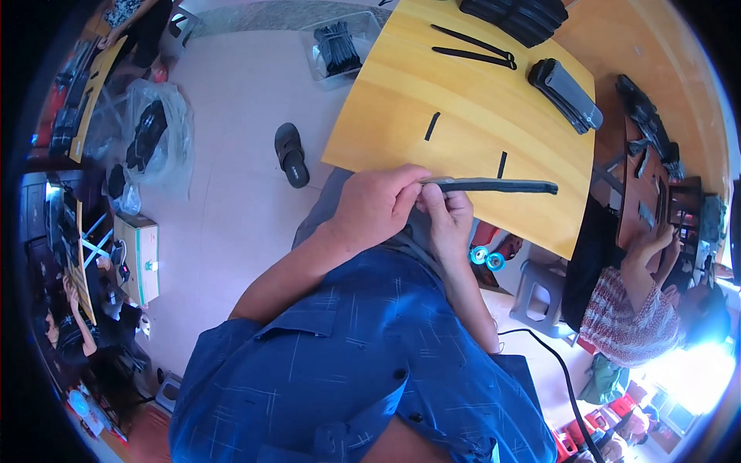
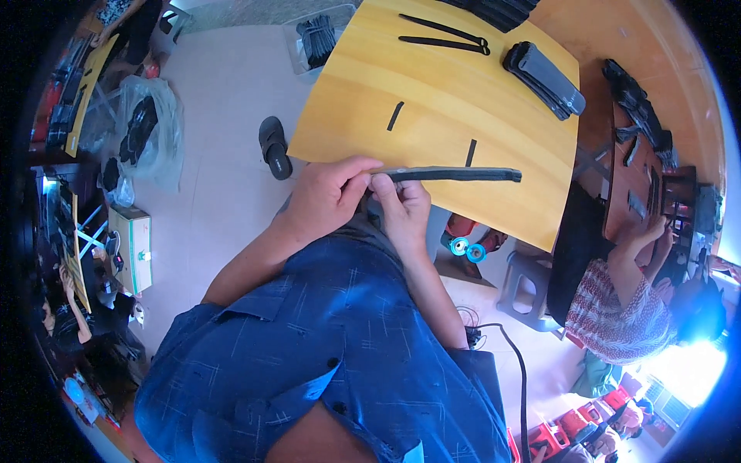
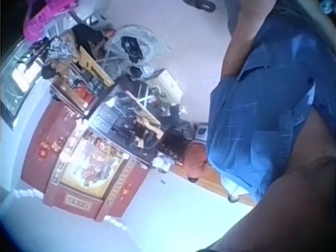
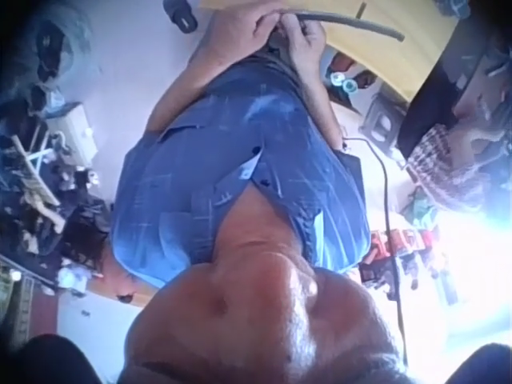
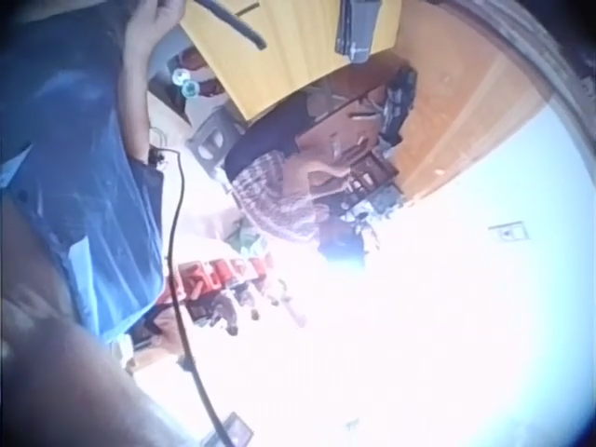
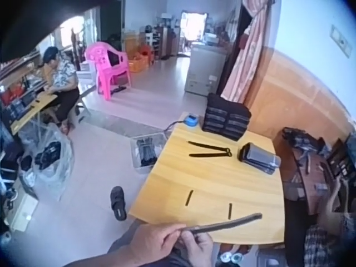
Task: Assembling plastic buckles and fasteners onto textile straps using a small hand tool.
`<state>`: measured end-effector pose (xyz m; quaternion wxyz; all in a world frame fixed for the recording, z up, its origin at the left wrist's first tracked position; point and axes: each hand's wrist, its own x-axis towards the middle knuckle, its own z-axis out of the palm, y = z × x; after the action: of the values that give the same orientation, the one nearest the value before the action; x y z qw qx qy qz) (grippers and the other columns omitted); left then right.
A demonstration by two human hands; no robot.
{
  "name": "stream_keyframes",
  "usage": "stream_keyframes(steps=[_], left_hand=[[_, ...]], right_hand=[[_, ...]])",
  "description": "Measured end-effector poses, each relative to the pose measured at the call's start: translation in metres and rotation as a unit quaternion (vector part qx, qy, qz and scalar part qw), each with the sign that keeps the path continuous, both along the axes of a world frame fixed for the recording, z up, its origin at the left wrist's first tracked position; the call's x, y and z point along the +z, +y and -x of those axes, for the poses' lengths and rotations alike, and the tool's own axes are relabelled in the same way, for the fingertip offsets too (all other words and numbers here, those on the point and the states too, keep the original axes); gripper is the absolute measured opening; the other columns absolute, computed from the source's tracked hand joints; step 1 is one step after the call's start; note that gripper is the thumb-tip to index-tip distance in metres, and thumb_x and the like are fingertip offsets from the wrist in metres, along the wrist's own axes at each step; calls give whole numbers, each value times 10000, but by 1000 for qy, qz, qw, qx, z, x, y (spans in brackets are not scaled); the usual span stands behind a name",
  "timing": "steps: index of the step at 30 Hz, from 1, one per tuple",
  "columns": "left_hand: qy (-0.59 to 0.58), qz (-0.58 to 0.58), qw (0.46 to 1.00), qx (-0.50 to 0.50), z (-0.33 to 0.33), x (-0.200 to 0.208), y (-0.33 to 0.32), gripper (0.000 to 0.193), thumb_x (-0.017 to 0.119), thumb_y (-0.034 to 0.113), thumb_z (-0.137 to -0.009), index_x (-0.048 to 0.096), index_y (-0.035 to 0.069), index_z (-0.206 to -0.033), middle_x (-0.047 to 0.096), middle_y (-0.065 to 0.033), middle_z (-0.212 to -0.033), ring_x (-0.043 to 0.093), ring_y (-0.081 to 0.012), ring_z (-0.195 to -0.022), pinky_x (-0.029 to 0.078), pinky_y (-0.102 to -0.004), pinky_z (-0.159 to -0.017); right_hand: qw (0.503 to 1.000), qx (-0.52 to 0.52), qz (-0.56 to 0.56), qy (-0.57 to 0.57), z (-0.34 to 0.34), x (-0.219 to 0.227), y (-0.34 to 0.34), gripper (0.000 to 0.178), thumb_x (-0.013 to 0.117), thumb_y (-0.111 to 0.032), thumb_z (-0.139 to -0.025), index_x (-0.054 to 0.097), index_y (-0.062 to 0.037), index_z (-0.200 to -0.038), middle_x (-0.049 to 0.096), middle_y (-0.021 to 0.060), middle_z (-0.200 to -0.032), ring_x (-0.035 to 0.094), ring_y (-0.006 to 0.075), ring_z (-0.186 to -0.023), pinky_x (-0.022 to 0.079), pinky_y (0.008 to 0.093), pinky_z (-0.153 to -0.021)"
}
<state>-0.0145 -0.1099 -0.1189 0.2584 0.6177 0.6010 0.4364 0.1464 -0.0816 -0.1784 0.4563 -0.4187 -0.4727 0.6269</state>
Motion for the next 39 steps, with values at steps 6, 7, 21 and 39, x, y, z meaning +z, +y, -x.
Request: stream_keyframes(steps=[6, 7, 21, 39], left_hand=[[-60, 40, 997, -41, 5, 0, -5, 162, 664, 9, -922, 776, 37, -1037, 745, -154, -851, 727, -286, -744, 547, -348, -675], [-76, 31, 995, -49, 6, -2, -5, 158, 666, 12, -924, 778, 36, -1032, 744, -149, -840, 727, -275, -741, 545, -345, -672], [-36, 37, 993, -106, 20, -9, -7, 126, 712, 129, -938, 788, 92, -1031, 737, -141, -809, 721, -315, -716, 549, -375, -655], [106, -142, 933, -313, 33, 23, -11, 366, 776, 402, -909, 585, 122, -770, 628, -28, -682, 668, -259, -626, 487, -388, -530]], right_hand=[[997, 65, -28, -27, -10, 9, 0, 165, 701, -171, -1034, 712, -23, -962, 677, -16, -838, 592, 56, -758, 480, 223, -691], [997, 66, -28, -28, -15, 9, 2, 165, 701, -171, -1034, 712, -23, -962, 677, -16, -838, 592, 56, -758, 480, 223, -691], [974, 208, 35, -81, -22, 23, 11, 106, 607, -49, -954, 669, 3, -1023, 650, 16, -878, 605, 94, -841, 482, 267, -771], [912, 403, 76, -18, -35, 63, 3, 327, 604, -226, -1044, 664, 13, -1259, 678, 57, -1070, 604, 143, -982, 493, 310, -873]])
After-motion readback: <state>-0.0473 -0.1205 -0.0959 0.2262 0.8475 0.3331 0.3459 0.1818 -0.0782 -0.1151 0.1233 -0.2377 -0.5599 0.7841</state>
